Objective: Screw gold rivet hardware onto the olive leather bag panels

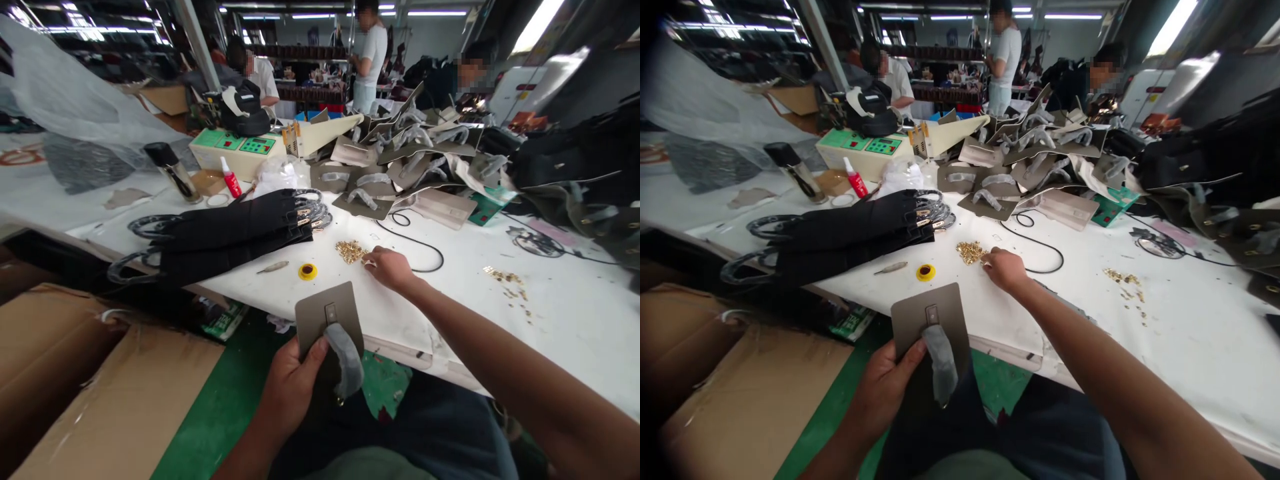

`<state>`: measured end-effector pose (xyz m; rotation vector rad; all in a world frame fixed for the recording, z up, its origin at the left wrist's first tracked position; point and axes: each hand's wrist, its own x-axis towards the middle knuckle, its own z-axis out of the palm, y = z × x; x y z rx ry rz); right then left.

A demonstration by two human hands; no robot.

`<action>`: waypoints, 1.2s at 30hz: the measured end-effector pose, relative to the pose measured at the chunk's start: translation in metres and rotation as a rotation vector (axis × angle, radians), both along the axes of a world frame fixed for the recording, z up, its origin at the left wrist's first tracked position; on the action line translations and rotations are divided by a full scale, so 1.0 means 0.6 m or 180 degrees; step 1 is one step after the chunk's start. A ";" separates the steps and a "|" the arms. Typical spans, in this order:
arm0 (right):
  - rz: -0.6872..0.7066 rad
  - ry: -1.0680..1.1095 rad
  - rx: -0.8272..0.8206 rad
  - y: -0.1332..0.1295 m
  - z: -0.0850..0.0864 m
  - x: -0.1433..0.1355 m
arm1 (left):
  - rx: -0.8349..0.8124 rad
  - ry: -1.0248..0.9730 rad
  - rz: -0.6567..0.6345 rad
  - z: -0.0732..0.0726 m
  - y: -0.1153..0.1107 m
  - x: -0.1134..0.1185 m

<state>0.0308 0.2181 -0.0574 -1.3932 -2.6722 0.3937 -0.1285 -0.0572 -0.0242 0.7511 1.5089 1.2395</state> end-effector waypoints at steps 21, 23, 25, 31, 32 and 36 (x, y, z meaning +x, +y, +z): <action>-0.0347 0.2139 -0.1467 -0.097 0.063 0.036 | 0.0150 -0.0574 0.0395 -0.020 0.012 0.040; -0.0256 0.2862 -0.1969 -0.166 0.076 0.053 | 0.0153 0.0006 0.0305 -0.018 0.014 0.046; -0.0264 0.3220 -0.2191 -0.223 0.083 0.064 | 0.0230 0.0533 0.0141 -0.014 0.017 0.056; -0.0575 0.3513 -0.1981 -0.283 0.084 0.096 | 0.0460 0.1385 -0.0352 0.005 0.017 0.099; -0.0585 0.3530 -0.1947 -0.285 0.083 0.102 | 0.0487 0.1447 -0.0379 0.007 0.017 0.106; -0.0635 0.3585 -0.1812 -0.294 0.082 0.123 | 0.0586 0.1631 -0.0425 0.015 0.014 0.125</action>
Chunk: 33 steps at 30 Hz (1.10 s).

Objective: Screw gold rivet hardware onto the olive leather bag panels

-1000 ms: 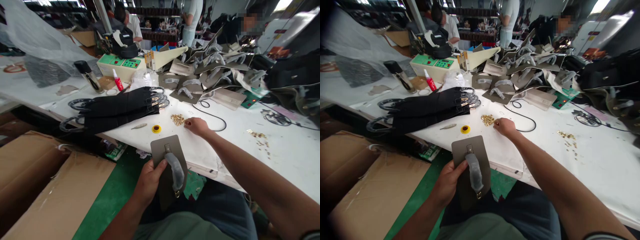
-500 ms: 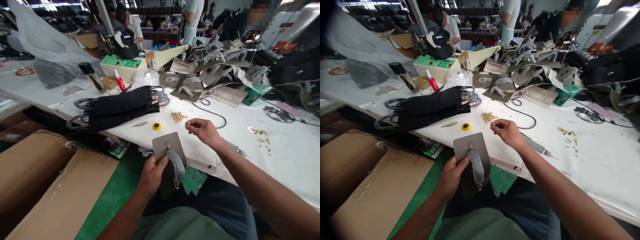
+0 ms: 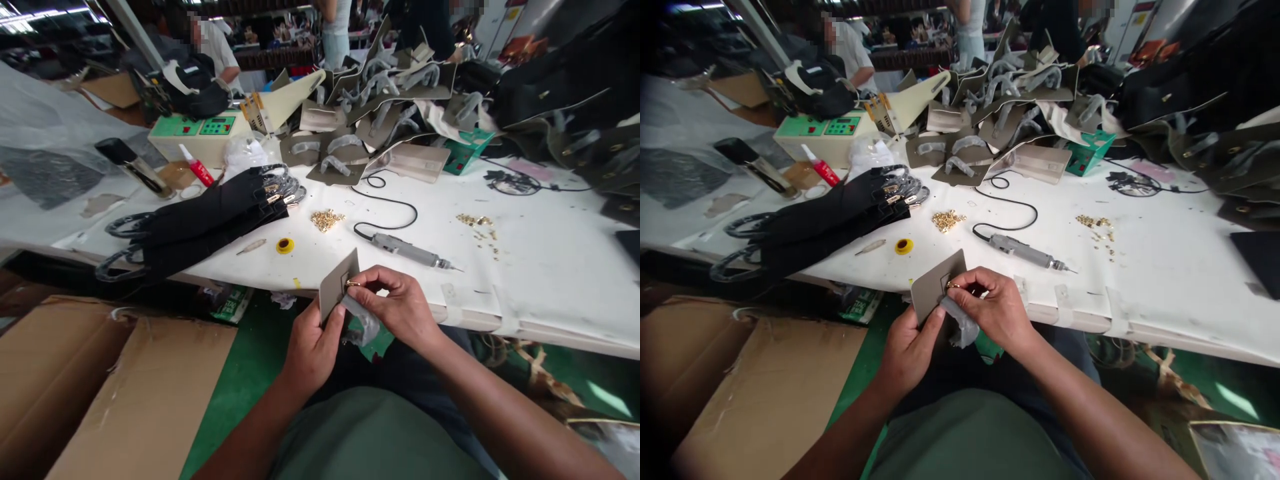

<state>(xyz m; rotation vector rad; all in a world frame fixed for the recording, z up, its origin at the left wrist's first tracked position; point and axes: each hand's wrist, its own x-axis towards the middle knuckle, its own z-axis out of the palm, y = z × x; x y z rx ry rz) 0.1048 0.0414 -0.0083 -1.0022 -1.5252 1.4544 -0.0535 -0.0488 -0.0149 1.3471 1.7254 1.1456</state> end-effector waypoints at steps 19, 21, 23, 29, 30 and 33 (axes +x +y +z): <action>-0.0536 -0.0451 0.0946 -0.031 -0.017 0.012 | 0.0342 0.0672 -0.0405 0.001 -0.009 0.036; -0.0423 -0.0363 0.0956 -0.037 -0.016 0.014 | 0.0447 0.0774 -0.0445 -0.003 -0.009 0.035; -0.0223 -0.0251 0.0881 -0.043 -0.009 0.017 | 0.0548 0.0981 -0.0445 -0.007 -0.008 0.036; -0.0100 -0.0190 0.0191 -0.044 0.008 0.032 | 0.0387 0.1835 -0.0338 -0.015 -0.003 0.053; -0.0181 -0.0185 -0.0006 -0.041 0.007 0.035 | 0.0384 0.1902 -0.0364 -0.014 -0.001 0.056; -0.0355 0.0001 -0.0624 -0.025 -0.005 0.045 | 0.0449 0.1813 -0.0660 -0.010 0.012 0.055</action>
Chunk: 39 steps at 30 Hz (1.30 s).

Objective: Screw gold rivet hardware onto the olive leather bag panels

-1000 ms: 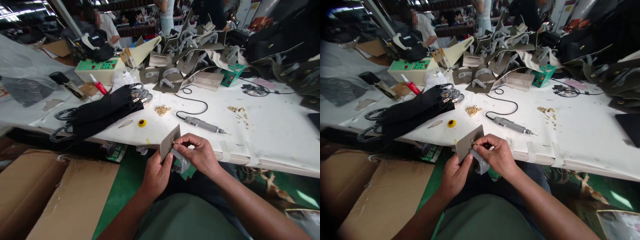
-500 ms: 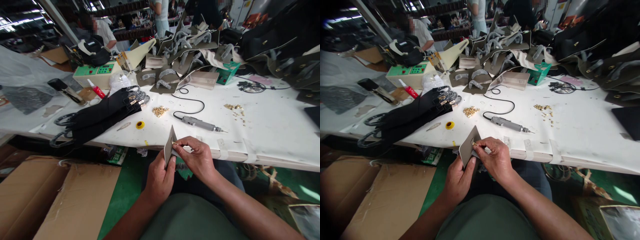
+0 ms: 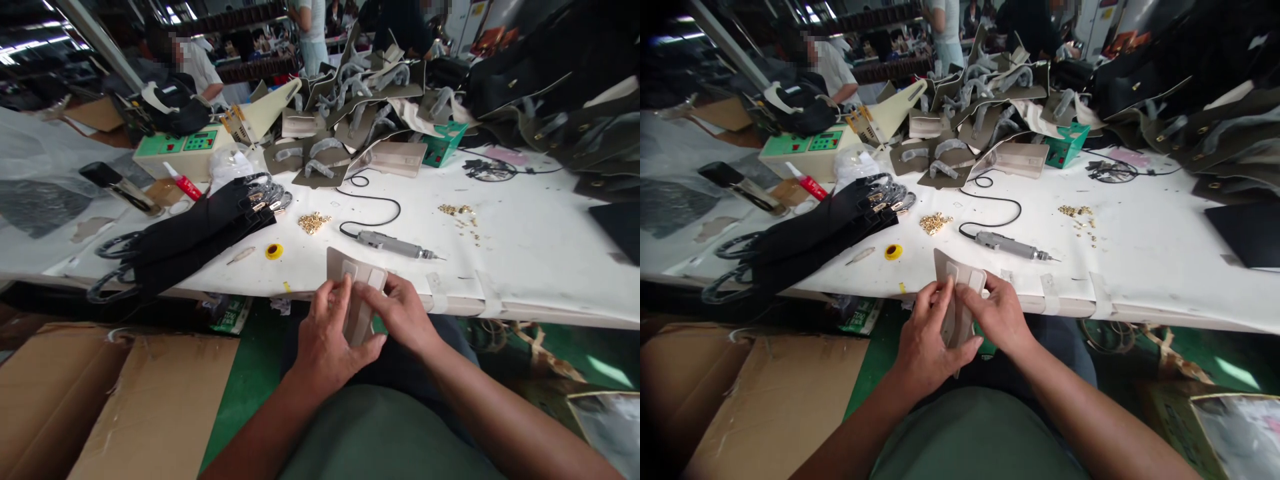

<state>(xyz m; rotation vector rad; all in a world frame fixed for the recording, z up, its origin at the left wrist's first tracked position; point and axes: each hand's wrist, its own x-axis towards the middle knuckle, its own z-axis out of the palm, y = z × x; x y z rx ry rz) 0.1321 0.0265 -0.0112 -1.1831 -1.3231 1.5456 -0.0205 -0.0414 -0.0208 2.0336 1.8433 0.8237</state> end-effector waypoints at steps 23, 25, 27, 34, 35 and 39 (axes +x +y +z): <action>0.0549 -0.0879 -0.1025 0.114 -0.051 0.073 | -0.1572 -0.2602 0.0341 -0.057 0.167 -0.010; 0.0722 -0.1125 -0.0970 0.127 -0.044 0.075 | -0.1621 -0.2398 0.0299 -0.060 0.176 -0.007; 0.0845 -0.1230 -0.0932 0.138 -0.040 0.075 | -0.1662 -0.2206 0.0245 -0.063 0.185 -0.003; 0.0997 -0.2302 -0.0373 0.154 -0.055 0.066 | -0.1744 -0.1445 0.0147 -0.076 0.209 0.006; 0.0994 -0.2457 -0.0329 0.154 -0.058 0.063 | -0.1747 -0.1335 0.0131 -0.077 0.212 0.007; 0.0965 -0.2870 -0.0229 0.158 -0.062 0.055 | -0.1730 -0.0922 -0.0005 -0.074 0.223 0.008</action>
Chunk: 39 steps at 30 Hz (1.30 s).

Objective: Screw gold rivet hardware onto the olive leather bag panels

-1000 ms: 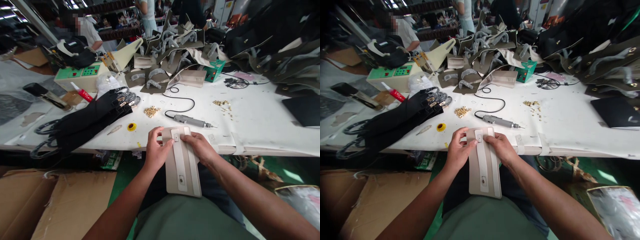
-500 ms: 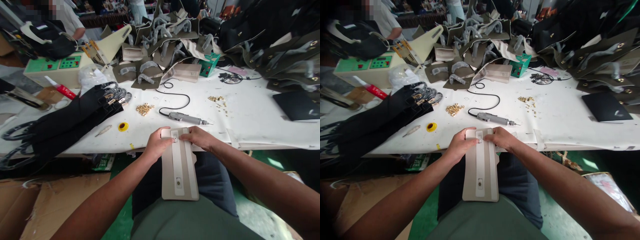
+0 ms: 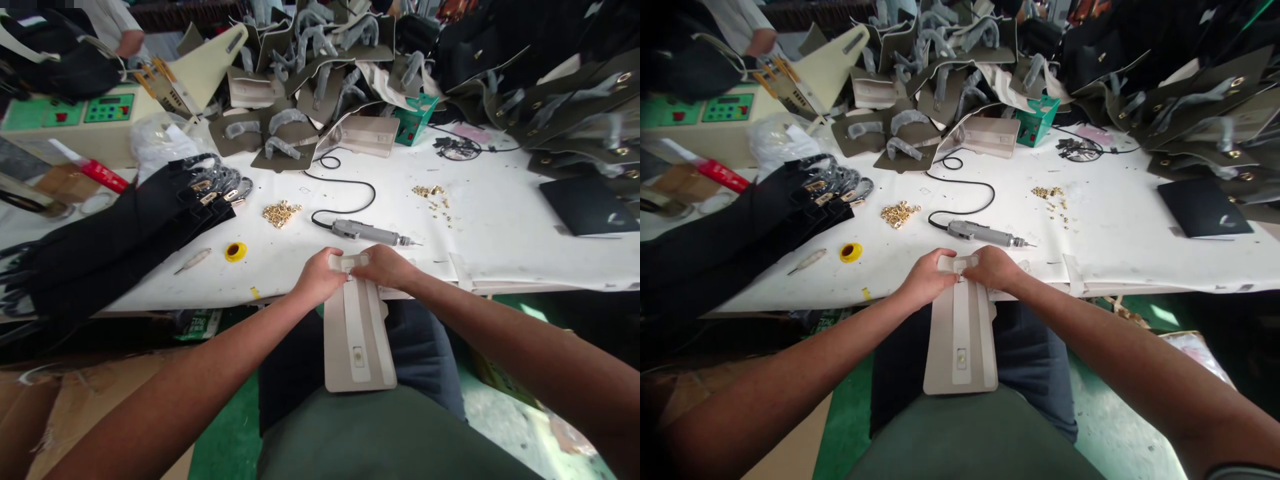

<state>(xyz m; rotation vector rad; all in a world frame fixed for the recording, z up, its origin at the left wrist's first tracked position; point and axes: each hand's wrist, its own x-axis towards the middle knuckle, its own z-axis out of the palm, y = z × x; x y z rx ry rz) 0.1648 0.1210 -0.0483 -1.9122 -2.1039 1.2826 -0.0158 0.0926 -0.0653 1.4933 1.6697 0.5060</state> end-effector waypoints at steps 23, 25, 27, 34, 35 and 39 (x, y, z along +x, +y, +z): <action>0.0236 -0.0194 0.0304 0.011 -0.008 -0.010 | 0.1801 0.0921 -0.0764 -0.054 -0.012 -0.029; 0.0235 -0.0153 0.0325 0.005 -0.003 -0.006 | 0.1771 0.0966 -0.0809 -0.053 -0.010 -0.030; 0.0095 0.0000 0.0487 -0.005 0.001 0.012 | 0.1733 0.0995 -0.0844 -0.051 -0.008 -0.030; -0.1189 0.0179 0.1651 -0.016 -0.013 0.212 | 0.1723 0.1065 -0.0886 -0.048 -0.010 -0.032; -0.1354 -0.0067 0.1739 -0.010 -0.016 0.247 | 0.1711 0.1082 -0.0887 -0.049 -0.010 -0.032; -0.1658 -0.0604 0.1796 0.020 -0.033 0.348 | 0.1738 0.1085 -0.0847 -0.053 -0.009 -0.034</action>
